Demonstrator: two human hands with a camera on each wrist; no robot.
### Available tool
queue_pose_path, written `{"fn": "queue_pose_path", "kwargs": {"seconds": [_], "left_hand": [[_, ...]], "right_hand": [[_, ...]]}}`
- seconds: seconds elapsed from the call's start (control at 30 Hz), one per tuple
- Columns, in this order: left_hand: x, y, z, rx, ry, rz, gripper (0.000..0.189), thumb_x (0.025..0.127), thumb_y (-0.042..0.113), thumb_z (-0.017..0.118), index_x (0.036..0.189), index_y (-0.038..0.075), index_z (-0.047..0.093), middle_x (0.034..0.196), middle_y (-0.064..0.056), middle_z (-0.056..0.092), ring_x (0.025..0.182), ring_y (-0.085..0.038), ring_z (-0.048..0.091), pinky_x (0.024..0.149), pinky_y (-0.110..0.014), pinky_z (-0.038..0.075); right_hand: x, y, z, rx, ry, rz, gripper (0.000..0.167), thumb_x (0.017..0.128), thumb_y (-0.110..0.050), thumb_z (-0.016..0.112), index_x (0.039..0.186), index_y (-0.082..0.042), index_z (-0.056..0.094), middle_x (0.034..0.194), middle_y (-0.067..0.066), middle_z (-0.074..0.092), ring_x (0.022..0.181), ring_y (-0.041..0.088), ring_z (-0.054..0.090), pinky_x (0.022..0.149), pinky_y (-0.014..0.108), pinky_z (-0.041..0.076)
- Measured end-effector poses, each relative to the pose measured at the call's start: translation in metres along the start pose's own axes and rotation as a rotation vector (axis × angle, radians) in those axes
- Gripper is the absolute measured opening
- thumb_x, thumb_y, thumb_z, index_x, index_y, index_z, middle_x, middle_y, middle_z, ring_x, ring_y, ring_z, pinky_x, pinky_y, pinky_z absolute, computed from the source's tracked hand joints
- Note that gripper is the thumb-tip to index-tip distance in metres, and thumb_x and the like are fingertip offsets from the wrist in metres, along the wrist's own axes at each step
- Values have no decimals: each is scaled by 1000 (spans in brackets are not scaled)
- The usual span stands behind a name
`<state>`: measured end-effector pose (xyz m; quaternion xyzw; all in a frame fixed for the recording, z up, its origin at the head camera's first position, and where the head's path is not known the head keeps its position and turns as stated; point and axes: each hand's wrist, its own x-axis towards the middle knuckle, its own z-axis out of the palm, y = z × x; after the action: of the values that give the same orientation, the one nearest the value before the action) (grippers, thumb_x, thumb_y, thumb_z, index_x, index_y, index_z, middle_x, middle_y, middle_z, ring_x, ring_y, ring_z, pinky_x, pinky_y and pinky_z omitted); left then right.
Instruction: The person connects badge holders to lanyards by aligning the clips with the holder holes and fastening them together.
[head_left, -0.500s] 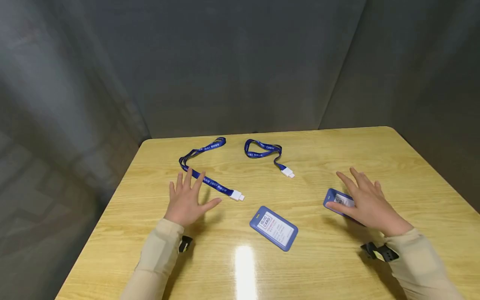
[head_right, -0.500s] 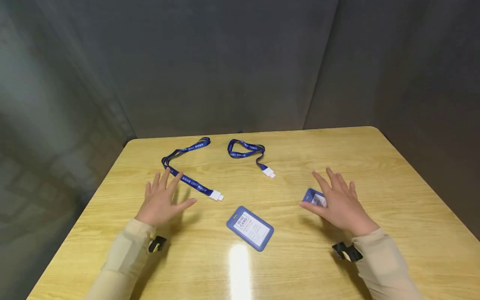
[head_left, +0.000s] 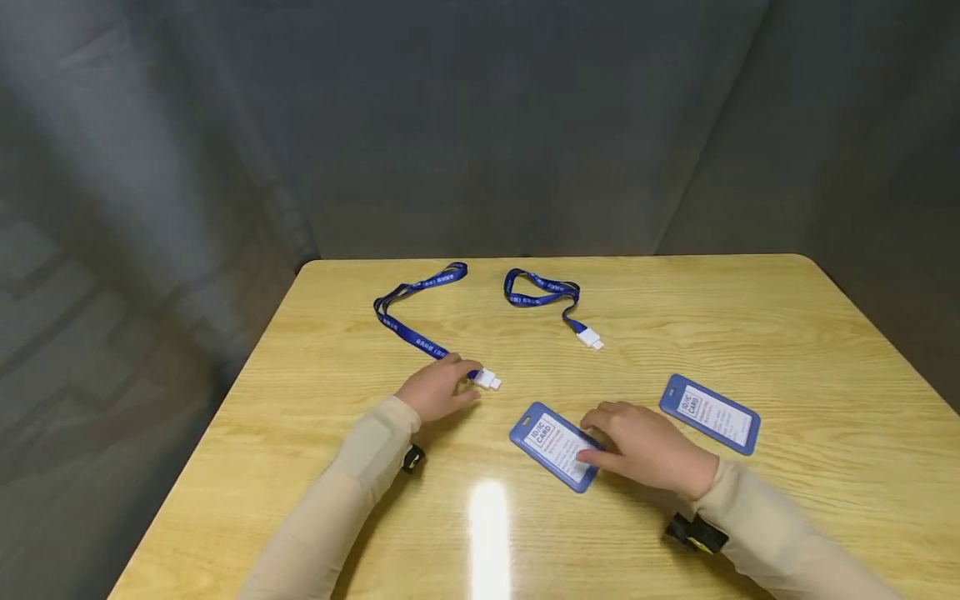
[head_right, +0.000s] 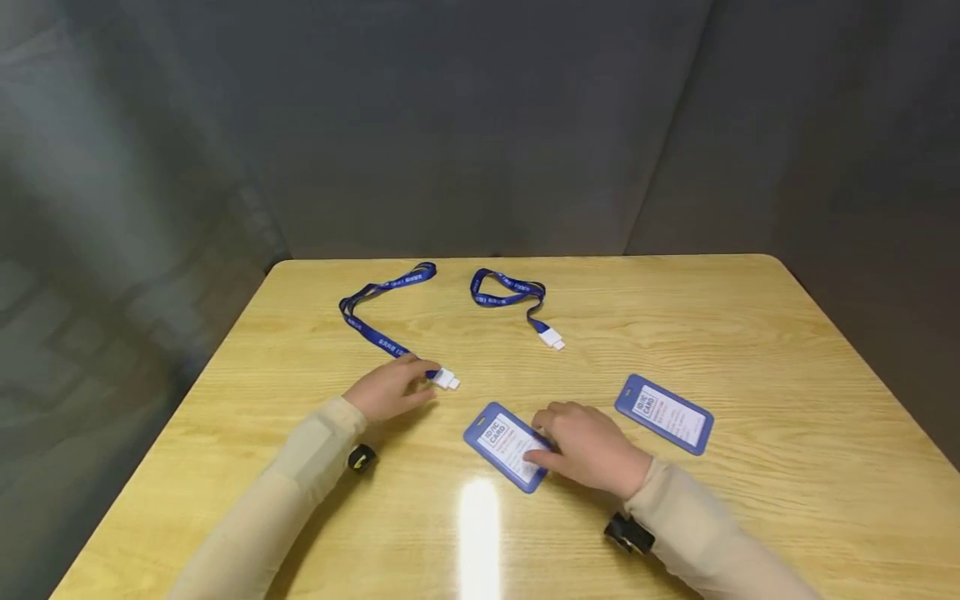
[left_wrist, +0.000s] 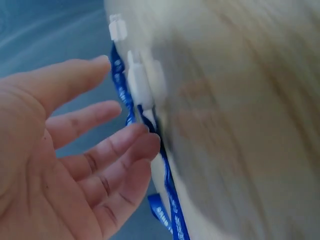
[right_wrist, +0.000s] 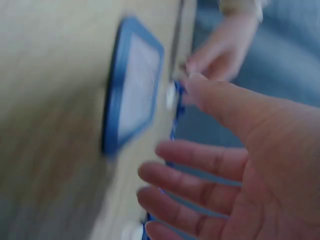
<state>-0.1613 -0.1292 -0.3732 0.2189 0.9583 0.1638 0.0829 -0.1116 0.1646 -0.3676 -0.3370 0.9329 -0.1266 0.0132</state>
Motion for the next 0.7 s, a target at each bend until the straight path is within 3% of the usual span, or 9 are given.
{"fn": "queue_pose_path", "kwargs": {"seconds": [0.27,0.5,0.7], "left_hand": [[11,3,6,88,-29,-14,44,88,28,64,126,7,57,102,-11,61,73,-13,49,71,-31,50],[10,6,6,115,2,-3,39,86,25,66,121,8,60,97,-9,61,70,-13,49,65,-30,49],[14,9,6,178,26,21,36,85,23,67,118,10,62,98,-9,66,75,-15,57,66,-31,52]], "right_hand": [[10,-20,18,-72,-30,58,73,67,-53,75,111,4,61,90,7,59,72,11,54,59,29,49],[12,-21,25,-70,-28,90,71,69,-50,76,110,6,61,88,7,57,70,10,51,59,29,49],[18,-27,28,-92,-12,86,75,67,-53,76,106,9,61,85,9,54,67,12,47,58,29,50]]}}
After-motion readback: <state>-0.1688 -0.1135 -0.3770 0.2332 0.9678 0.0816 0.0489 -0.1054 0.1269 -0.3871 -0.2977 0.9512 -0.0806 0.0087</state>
